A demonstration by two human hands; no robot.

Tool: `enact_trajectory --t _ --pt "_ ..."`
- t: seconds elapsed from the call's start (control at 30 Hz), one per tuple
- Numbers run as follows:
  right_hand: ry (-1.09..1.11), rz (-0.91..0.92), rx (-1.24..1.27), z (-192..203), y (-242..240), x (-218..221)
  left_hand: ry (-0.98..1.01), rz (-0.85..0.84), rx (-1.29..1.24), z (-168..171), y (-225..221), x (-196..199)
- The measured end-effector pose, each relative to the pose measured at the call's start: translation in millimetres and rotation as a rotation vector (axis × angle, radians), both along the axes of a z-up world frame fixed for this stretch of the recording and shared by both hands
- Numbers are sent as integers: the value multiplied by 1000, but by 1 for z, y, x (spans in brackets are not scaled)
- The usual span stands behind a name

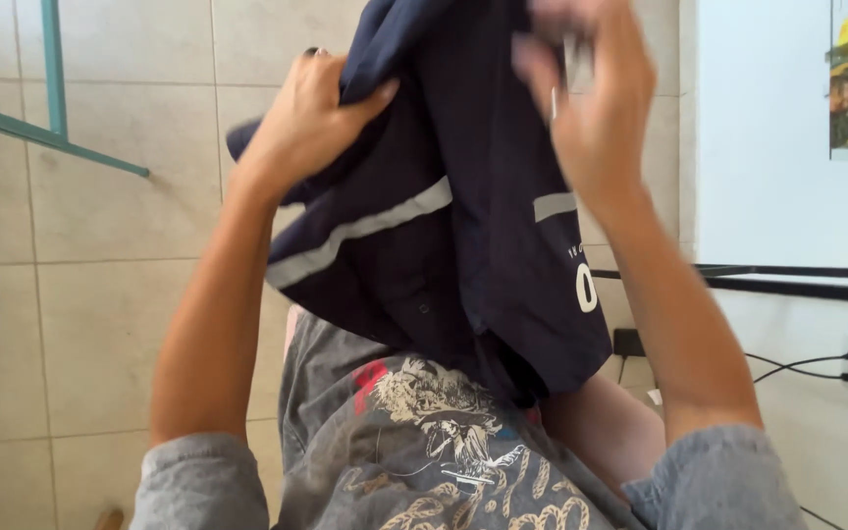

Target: Trimming loose threads from a dark blue garment using scissors

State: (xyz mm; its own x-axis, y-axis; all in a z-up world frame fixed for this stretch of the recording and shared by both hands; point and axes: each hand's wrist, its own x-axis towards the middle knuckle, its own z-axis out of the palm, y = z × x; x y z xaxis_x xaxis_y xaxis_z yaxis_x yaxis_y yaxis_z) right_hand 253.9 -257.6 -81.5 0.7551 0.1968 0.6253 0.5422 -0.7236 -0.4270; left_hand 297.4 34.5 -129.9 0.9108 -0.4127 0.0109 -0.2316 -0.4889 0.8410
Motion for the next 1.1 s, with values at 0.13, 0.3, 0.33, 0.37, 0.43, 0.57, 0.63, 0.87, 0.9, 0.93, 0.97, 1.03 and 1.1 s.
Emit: enact_trajectory --t 0.13,0.3,0.33,0.37,0.43,0.57,0.63,0.87,0.9,0.93,0.97,1.03,1.1 --pt "323 94 68 -19 -5 -91 -367 -14 -239 -33 -5 52" --pt "520 127 86 -100 -13 -143 -510 276 360 -69 -23 47" --pt "527 69 75 -110 -12 -147 -468 282 547 -54 -36 30" --pt "519 62 81 -118 -9 -145 -478 275 548 -45 -47 1" --pt "525 -21 132 -132 -5 -145 -338 186 -62 -28 -71 -61" --pt "394 -53 206 -148 4 -132 -239 216 33 -68 -94 -122" --pt "306 -70 67 -150 7 -126 -132 237 32 -87 -101 -131" --pt "328 -27 -20 -122 -6 -121 -12 174 -133 -93 -85 -126" --pt "309 -27 -9 -116 -8 -122 167 179 -297 -95 -83 -127" --pt "290 -27 3 -111 -10 -123 346 186 -461 -96 -82 -129" --pt "305 -30 3 -110 -12 -124 362 186 -460 -98 -81 -130" --pt "307 -26 15 -107 -15 -126 541 213 -576 -101 -78 -133" --pt "328 -28 8 -109 -20 -130 566 198 -548 -93 -76 -130"
